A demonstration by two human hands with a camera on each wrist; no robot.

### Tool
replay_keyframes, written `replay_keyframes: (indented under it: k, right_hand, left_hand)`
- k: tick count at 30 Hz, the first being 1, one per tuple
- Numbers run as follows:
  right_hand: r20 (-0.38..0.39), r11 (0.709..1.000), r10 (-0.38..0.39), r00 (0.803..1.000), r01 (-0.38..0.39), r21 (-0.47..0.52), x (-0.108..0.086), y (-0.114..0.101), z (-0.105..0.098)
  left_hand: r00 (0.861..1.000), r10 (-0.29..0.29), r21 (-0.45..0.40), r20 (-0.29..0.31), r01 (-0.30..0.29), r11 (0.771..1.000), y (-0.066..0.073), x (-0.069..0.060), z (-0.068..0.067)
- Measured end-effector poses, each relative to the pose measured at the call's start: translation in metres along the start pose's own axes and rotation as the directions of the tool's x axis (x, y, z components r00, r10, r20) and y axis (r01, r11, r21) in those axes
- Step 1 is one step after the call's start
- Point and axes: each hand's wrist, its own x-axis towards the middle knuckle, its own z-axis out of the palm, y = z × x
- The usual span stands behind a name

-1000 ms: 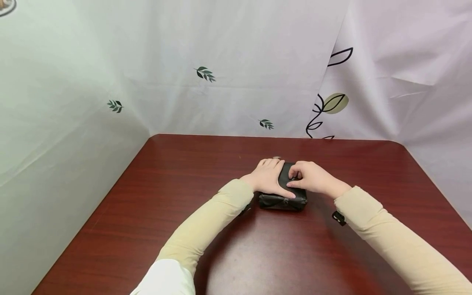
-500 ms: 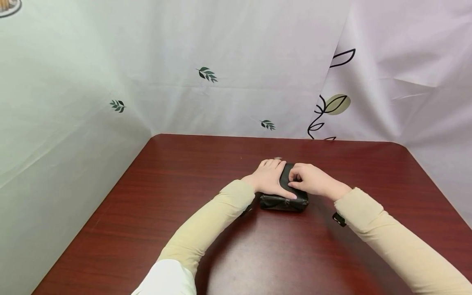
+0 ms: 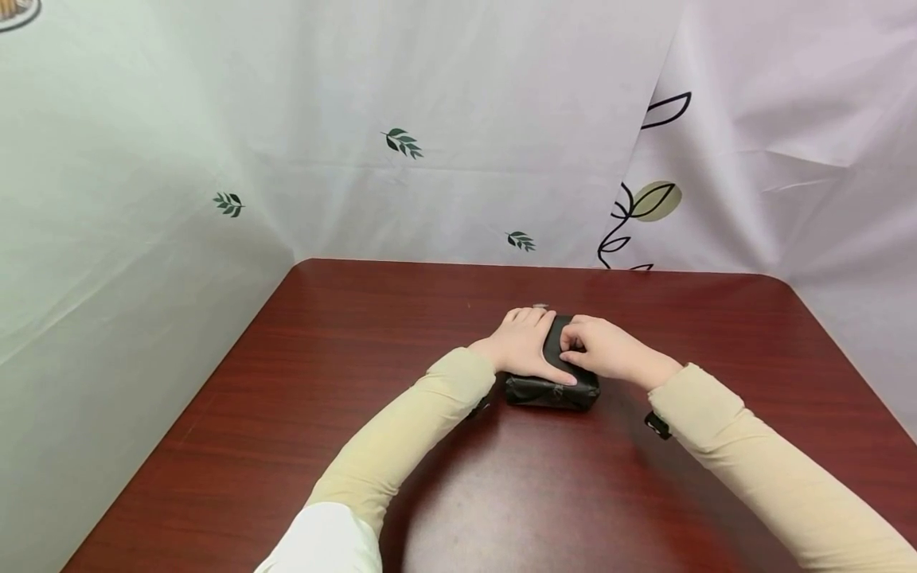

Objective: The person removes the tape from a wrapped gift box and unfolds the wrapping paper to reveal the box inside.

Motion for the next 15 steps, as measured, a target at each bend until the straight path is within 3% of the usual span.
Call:
replay_keyframes:
  k: [15]
  right_hand:
    - [-0.047,0.997,-0.052,0.998,0.049,-0.065,-0.0054,-0.0051,0.0024]
  left_hand:
    - [1.0,0.004,0.004,-0.009,-0.004,1.0,0.0004,0.0001,-0.0018]
